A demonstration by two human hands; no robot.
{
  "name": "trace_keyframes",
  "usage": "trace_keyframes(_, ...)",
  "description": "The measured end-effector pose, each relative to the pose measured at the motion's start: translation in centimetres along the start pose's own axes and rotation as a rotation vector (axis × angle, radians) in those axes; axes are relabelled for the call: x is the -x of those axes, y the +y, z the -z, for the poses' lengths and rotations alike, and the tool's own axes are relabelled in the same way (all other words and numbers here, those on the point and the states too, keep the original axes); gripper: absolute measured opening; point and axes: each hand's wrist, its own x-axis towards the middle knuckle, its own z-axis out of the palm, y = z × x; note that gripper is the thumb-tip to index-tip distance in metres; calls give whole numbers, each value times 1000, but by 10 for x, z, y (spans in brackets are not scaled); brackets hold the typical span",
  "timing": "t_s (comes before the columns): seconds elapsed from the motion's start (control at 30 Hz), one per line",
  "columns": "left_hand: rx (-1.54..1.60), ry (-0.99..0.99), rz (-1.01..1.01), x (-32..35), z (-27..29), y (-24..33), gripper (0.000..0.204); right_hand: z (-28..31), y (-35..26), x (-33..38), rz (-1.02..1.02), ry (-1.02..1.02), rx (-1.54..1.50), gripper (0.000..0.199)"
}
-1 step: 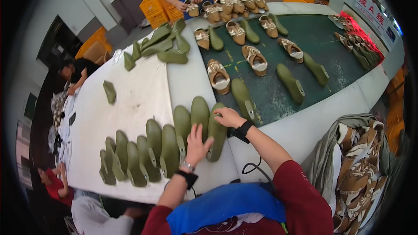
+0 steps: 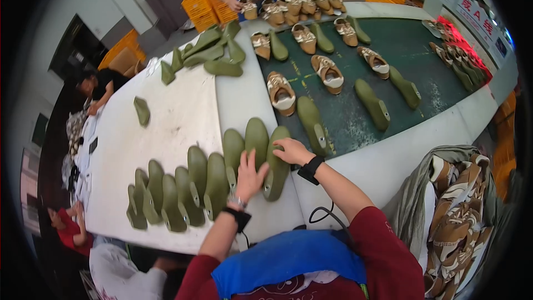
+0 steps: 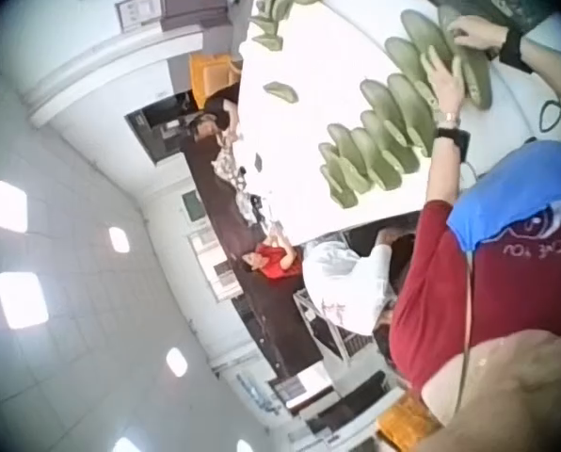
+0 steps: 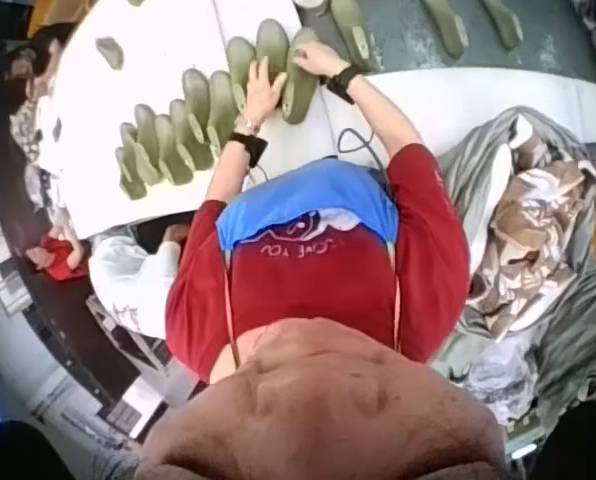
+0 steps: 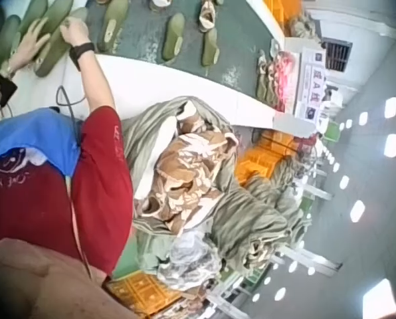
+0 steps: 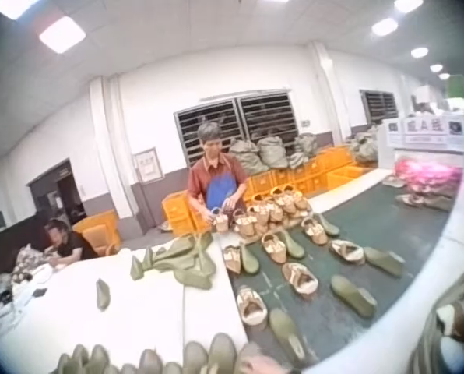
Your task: Organize shoe lasts on a table and sort finished shoe uppers from a large bag onto a conveyor belt line.
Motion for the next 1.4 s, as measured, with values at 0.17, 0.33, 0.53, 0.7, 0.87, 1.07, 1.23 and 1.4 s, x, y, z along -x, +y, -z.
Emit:
trace_keyframes(0.17,44,-54,28,-21,-4,-33,50,-39,-16,33,-27,43,-31,45)
trace_keyframes(0.33,15,-88,98,36,-8,-4,57,-37,-25,62,-71,43,47,55)
trace_keyframes(0.53,110,-221,145,89,8,21,65,-60,-41,104,-84,35,220,53)
trace_keyframes(0.7,-180,187,-34,29,31,-36,55,-53,-48,105,-47,90,210,49)
trace_keyframes(0.87,-86,188,63,18,18,-81,45,-65,-45,107,-51,176,206,42)
trace_keyframes(1.07,-118,190,133,71,18,-31,41,-64,-45,112,-104,192,212,42)
trace_keyframes(1.23,-174,138,120,115,6,-1,59,-61,-46,110,-131,206,221,41)
trace_keyframes(1.4,-260,249,35,108,8,6,49,-58,-53,106,-107,241,245,39)
